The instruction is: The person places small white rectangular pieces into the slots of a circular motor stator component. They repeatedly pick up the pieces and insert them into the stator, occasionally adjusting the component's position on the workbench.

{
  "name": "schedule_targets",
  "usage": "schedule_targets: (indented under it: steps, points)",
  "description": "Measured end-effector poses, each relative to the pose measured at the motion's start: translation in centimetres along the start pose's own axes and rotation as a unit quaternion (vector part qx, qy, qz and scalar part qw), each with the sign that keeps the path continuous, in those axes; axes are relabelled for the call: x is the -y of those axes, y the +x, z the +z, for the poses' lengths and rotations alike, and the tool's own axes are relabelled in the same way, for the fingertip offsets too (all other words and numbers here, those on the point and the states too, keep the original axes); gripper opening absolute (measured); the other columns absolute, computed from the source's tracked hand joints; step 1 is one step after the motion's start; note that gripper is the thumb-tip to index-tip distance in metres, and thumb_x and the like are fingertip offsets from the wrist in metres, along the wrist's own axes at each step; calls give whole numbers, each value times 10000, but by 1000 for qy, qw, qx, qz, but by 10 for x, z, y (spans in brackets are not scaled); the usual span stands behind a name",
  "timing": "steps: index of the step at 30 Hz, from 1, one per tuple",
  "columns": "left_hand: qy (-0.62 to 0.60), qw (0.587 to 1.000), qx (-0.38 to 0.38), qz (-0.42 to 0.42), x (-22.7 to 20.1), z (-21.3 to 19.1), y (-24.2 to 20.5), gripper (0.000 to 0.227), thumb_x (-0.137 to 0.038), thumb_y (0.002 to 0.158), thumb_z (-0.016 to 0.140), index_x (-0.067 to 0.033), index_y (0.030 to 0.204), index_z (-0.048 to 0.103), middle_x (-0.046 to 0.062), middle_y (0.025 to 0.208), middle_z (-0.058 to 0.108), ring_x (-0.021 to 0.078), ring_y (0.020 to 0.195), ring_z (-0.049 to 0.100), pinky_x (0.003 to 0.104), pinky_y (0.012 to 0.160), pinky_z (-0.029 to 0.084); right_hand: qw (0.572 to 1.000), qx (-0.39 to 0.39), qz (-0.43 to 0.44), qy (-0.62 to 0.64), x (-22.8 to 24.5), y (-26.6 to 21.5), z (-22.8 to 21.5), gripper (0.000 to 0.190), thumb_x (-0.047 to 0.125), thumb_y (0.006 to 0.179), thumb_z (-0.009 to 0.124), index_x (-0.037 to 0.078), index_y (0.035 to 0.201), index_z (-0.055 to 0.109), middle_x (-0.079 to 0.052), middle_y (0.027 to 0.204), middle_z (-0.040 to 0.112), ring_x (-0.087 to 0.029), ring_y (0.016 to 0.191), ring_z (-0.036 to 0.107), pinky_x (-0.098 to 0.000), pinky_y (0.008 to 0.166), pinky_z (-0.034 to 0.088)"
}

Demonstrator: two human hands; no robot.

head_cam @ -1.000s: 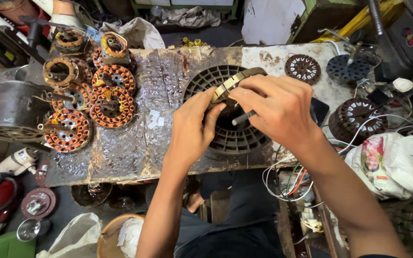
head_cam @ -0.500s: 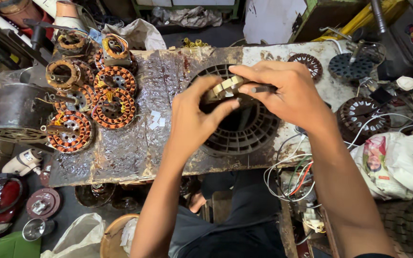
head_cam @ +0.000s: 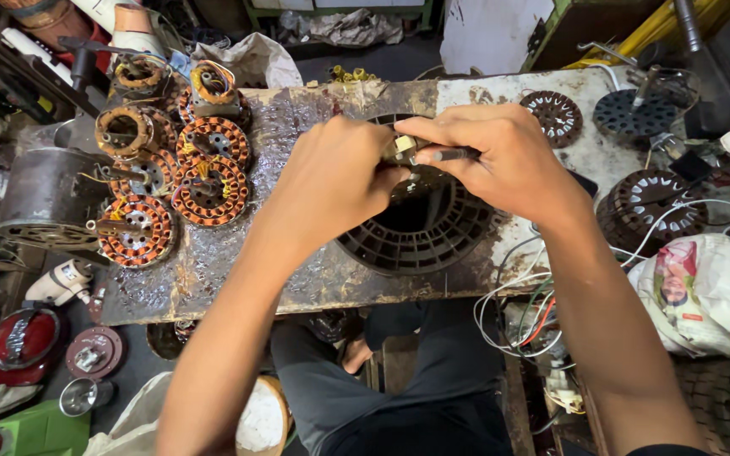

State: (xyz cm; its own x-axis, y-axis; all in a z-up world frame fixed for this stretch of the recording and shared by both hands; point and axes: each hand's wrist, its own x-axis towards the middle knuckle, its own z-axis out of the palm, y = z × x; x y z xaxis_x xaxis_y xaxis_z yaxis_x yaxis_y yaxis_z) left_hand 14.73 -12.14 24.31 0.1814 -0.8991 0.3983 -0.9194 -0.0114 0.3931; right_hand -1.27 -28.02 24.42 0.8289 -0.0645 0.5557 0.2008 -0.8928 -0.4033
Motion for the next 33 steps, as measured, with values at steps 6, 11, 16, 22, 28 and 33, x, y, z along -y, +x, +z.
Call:
schedule_targets:
  steps: [6,11,16,22,28,33]
  points:
    - [-30,998,-55,-21,-6,3,0,215,-154,782,841,1,834,702,208,743,685,421,719,659,488,645,496,1000,4,13,-15,0,1,0,355,100,924,780,71,1274,734,-121,875,680,-269,744,635,-363,692,489]
    - [-249,941,-198,-116,-9,33,-25,252,-130,822,827,-5,1017,729,88,794,701,166,653,626,315,622,493,1000,-15,9,6,-4,0,3,332,114,937,773,69,1263,731,-114,895,694,-268,763,648,-365,712,496]
    - [-333,905,-231,-126,-3,58,-28,236,-84,882,794,-1,1099,756,48,890,694,86,790,603,263,714,490,1000,-18,14,-11,-8,-2,5,343,115,932,772,53,1268,731,-128,890,676,-294,793,648,-377,732,501]
    - [-323,917,-228,-50,6,56,-27,271,-63,871,821,10,1111,719,61,1006,728,109,876,660,256,811,528,999,-34,7,16,-8,-3,6,326,112,939,763,53,1258,722,-132,960,710,-289,838,683,-362,752,523]
    - [-330,914,-221,-83,16,62,-29,271,-44,834,866,7,1067,737,51,968,736,107,836,655,246,771,536,999,-41,20,19,-7,-4,8,322,95,920,782,43,1235,733,-130,899,701,-283,795,669,-358,735,509]
    - [-466,850,-214,-120,23,72,-34,276,-7,867,828,24,1125,734,1,970,720,48,855,622,217,777,526,998,-37,30,35,-9,-3,9,311,82,923,771,42,1229,732,-125,901,706,-267,792,676,-349,738,513]
